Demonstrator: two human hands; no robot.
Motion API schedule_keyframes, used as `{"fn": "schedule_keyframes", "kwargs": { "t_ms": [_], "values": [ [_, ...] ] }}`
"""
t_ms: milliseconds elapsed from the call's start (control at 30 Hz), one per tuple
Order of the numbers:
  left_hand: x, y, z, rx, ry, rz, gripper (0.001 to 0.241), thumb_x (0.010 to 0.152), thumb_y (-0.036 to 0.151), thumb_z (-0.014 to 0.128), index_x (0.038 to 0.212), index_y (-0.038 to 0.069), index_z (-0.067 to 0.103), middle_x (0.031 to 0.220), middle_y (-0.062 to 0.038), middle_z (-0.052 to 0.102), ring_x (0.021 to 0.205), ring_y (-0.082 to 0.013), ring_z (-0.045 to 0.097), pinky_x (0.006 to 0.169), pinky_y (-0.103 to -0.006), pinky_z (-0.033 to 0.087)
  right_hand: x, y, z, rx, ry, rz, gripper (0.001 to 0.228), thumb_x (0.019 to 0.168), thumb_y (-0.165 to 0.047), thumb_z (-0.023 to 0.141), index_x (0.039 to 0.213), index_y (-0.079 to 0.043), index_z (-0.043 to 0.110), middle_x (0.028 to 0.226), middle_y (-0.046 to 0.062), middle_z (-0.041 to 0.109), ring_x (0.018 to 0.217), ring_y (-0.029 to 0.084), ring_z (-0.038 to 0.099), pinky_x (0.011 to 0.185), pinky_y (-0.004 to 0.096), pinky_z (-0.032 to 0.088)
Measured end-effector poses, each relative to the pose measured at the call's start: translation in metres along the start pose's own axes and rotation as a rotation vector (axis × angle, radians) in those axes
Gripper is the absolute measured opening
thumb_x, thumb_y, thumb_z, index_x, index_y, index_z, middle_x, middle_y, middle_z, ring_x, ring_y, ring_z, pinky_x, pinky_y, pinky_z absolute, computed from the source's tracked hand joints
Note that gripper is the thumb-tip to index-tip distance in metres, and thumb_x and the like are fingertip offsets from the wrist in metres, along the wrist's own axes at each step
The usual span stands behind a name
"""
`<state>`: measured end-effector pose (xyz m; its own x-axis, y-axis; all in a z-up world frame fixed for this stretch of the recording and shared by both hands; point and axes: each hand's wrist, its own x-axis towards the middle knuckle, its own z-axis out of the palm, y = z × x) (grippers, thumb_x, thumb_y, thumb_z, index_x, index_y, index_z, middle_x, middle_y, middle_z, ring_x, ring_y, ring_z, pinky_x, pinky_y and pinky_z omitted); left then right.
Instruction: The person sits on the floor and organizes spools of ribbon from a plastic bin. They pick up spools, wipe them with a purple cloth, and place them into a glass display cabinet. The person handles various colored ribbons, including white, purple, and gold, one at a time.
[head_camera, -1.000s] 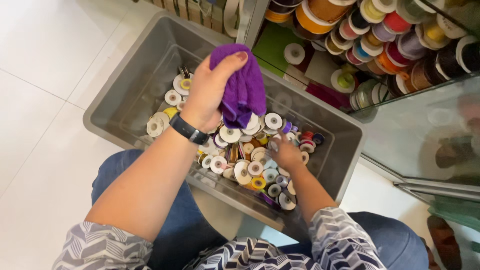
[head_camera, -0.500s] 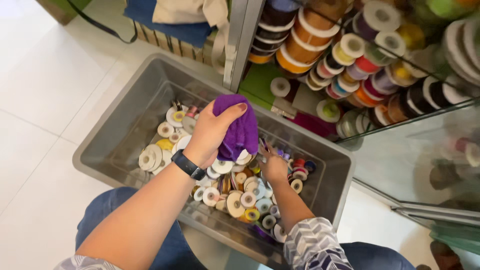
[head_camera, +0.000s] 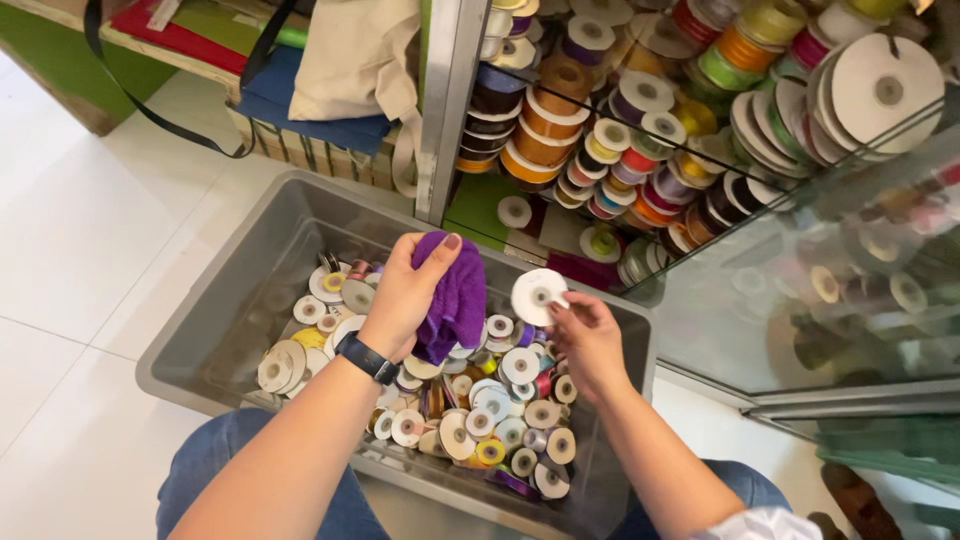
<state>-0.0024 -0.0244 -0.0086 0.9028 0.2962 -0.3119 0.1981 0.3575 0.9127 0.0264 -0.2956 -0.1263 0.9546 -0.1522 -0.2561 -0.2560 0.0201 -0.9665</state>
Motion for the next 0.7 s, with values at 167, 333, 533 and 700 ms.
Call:
{"fn": "schedule_keyframes", "kwargs": {
  "t_ms": [167, 333, 533, 700],
  "values": [
    [-0.021, -0.017, 0.015, -0.095, -0.065, -0.121, 0.030, 0.094, 0.017, 0.088, 0.120, 0.009, 0.074, 0.095, -0.001, 0.066, 0.090, -0.0152, 0.066, 0.082, -0.0288, 0.053, -0.049, -0.015, -0.002, 0.530, -0.150, 0.243, 0.044, 0.101, -0.003, 0.074, 0.142, -0.016, 0.063, 0.111, 0.012, 0.078, 0.094, 0.034, 0.084, 0.108, 0.060, 0.064],
    [-0.010, -0.058, 0.011, 0.534, -0.201, 0.387, 0.051, 0.087, 0.022, 0.089, 0.135, 0.014, 0.075, 0.127, -0.013, 0.078, 0.119, -0.0382, 0.076, 0.100, -0.0474, 0.061, -0.042, 0.000, 0.014, 0.492, -0.257, 0.170, 0.046, 0.099, -0.001, 0.074, 0.142, -0.012, 0.064, 0.123, 0.020, 0.080, 0.104, 0.040, 0.084, 0.100, 0.056, 0.068],
    [-0.009, -0.101, 0.005, 0.879, -0.324, 0.958, 0.050, 0.086, 0.017, 0.089, 0.135, 0.014, 0.078, 0.138, -0.007, 0.073, 0.123, -0.0350, 0.069, 0.103, -0.0480, 0.058, -0.059, 0.000, 0.018, 0.471, -0.506, 0.157, 0.074, 0.106, -0.047, 0.058, 0.174, -0.025, 0.040, 0.144, 0.020, 0.072, 0.119, 0.040, 0.079, 0.107, 0.058, 0.063],
    [-0.016, -0.109, 0.012, 0.958, -0.403, 1.096, 0.046, 0.084, 0.017, 0.088, 0.130, 0.017, 0.080, 0.133, -0.004, 0.073, 0.117, -0.0316, 0.069, 0.101, -0.0435, 0.058, -0.038, 0.051, 0.006, 0.471, -0.553, 0.143, 0.073, 0.111, -0.052, 0.051, 0.178, -0.029, 0.031, 0.149, 0.020, 0.069, 0.119, 0.037, 0.079, 0.105, 0.054, 0.065]
  ]
}}
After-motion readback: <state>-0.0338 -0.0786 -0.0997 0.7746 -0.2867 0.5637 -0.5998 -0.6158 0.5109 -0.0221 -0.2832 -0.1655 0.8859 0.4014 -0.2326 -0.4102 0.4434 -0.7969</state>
